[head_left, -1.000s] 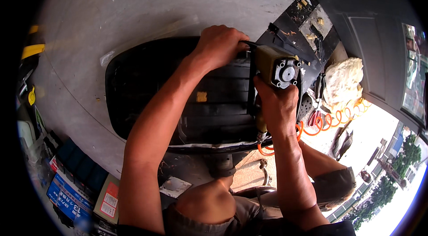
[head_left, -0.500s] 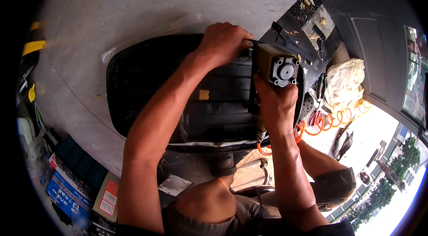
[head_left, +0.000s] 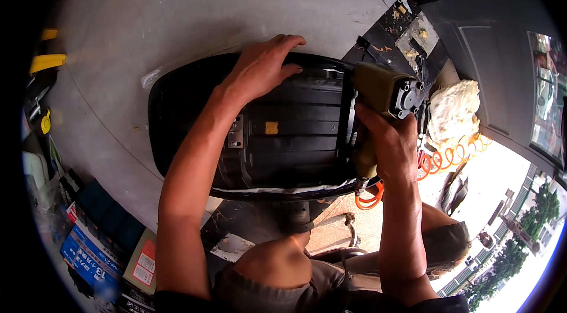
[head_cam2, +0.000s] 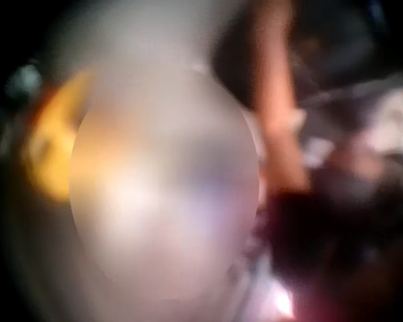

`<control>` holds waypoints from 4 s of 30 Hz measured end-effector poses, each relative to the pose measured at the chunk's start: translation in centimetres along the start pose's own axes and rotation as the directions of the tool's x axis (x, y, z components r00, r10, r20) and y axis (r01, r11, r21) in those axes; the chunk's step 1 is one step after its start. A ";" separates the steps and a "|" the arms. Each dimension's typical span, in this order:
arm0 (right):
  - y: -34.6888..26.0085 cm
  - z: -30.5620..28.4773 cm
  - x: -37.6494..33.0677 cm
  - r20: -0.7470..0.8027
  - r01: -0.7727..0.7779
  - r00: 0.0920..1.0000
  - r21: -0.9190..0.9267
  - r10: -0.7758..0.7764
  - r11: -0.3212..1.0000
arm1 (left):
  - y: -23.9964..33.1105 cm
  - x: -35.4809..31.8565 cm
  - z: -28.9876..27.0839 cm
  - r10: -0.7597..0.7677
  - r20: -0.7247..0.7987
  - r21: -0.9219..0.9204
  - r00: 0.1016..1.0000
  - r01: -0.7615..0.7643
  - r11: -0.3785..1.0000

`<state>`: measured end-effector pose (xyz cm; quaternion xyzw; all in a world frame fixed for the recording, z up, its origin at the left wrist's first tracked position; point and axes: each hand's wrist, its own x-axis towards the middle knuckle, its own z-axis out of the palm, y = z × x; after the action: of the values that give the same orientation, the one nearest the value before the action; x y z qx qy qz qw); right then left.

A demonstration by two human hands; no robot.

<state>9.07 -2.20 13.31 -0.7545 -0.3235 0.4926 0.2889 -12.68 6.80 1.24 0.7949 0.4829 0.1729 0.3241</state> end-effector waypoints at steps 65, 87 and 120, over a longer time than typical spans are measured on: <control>0.5 1.2 -0.1 0.044 0.050 0.998 -0.099 -0.046 0.994 | -3.0 -3.4 0.0 0.258 -0.314 0.178 0.914 -0.210 0.961; -0.4 6.6 1.3 0.152 0.053 0.988 -0.212 -0.020 0.976 | -1.6 -2.1 0.5 -0.242 -0.252 -0.019 0.937 0.245 0.969; -13.6 -16.0 3.8 0.126 0.602 0.792 -0.328 -0.597 0.728 | 1.0 4.9 -1.3 -0.335 -0.150 0.046 0.930 0.345 0.938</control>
<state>22.36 7.28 27.02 -0.6456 -0.6336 0.3117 0.2908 -10.46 11.25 2.72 0.6964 0.6404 0.1521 0.2858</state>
